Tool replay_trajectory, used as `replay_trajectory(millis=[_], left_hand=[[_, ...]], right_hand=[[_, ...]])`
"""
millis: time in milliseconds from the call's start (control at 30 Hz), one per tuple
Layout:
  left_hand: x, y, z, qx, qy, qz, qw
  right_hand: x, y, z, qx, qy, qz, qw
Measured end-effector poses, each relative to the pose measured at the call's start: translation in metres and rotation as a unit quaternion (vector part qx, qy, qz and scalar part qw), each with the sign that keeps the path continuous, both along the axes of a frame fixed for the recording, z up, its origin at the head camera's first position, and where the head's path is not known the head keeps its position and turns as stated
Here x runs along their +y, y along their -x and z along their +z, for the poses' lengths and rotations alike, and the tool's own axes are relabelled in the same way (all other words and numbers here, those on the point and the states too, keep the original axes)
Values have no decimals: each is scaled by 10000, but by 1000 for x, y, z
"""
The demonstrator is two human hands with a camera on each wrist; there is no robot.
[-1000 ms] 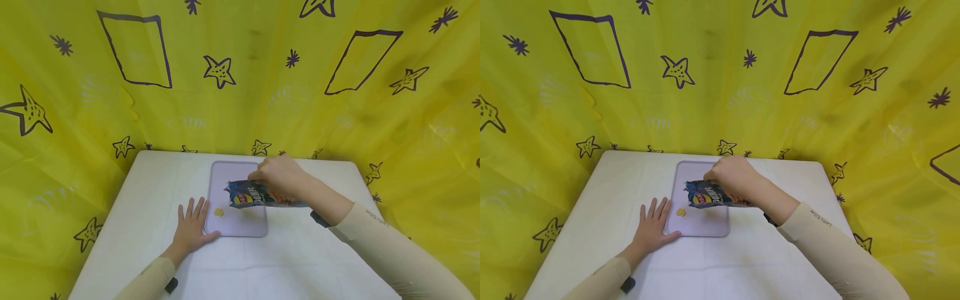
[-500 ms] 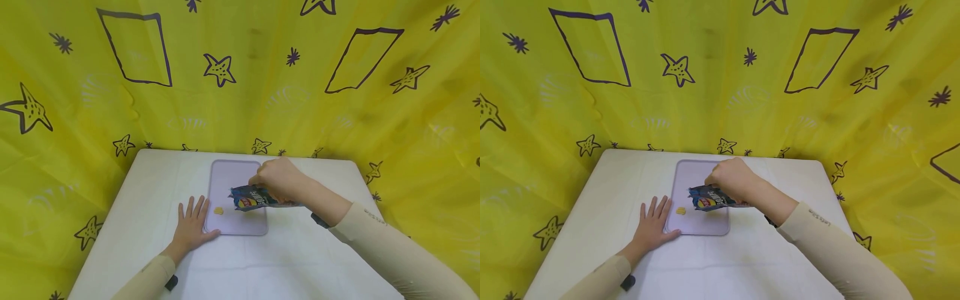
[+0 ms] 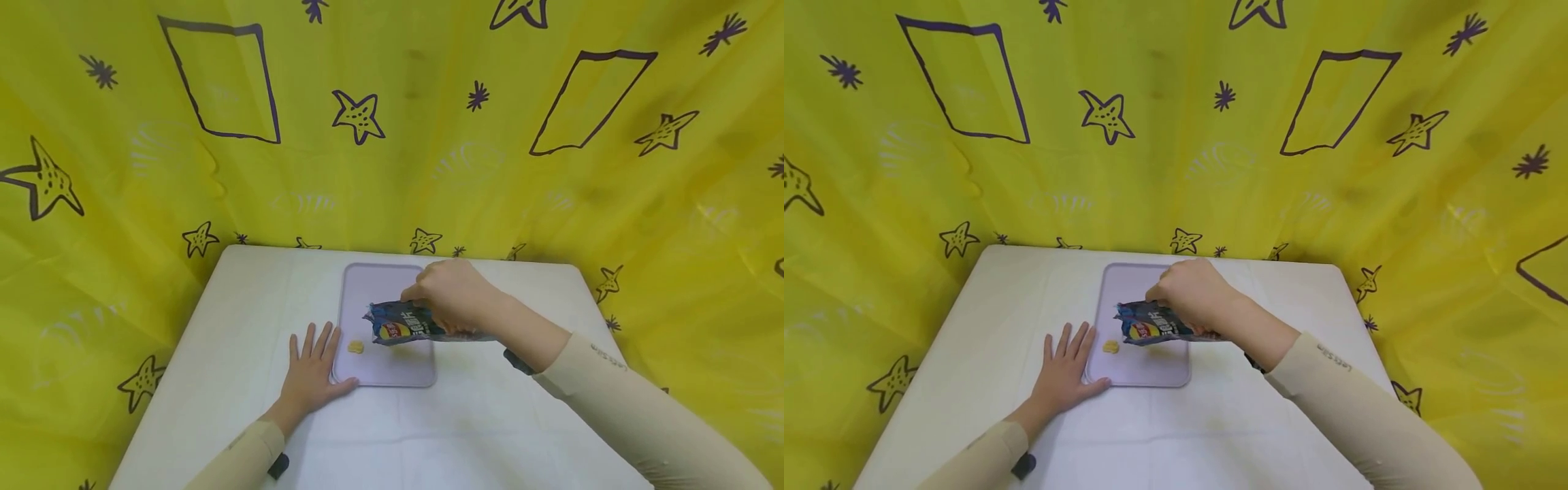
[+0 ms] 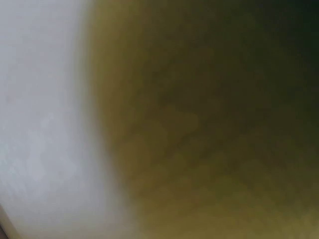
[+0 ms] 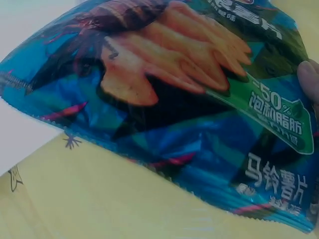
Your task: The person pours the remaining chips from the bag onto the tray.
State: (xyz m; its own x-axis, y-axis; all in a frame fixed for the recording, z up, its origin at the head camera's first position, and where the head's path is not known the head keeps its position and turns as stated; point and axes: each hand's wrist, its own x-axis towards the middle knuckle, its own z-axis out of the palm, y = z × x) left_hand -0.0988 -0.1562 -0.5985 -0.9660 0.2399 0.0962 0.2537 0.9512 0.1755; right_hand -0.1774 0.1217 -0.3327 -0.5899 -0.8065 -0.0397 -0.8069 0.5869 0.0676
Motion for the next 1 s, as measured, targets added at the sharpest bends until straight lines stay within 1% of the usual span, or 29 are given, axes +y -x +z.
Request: replay_trajectory(millis=[67, 300, 600, 833, 1000], left_hand=[[0, 0, 0, 23, -14, -22, 10000], [-1, 2, -4, 121, 104, -1, 9999], [-1, 2, -6, 121, 136, -17, 9998], [-2, 2, -6, 152, 74, -35, 9999], [-3, 3, -6, 125, 40, -62, 9999]], right_hand=[[0, 0, 0, -5, 20, -10, 10000], [-1, 0, -3, 125, -71, 250, 9996], [-1, 0, 0, 87, -86, 185, 9998], [0, 0, 0, 142, -126, 184, 9996], [1, 1, 1, 243, -48, 152, 9996]])
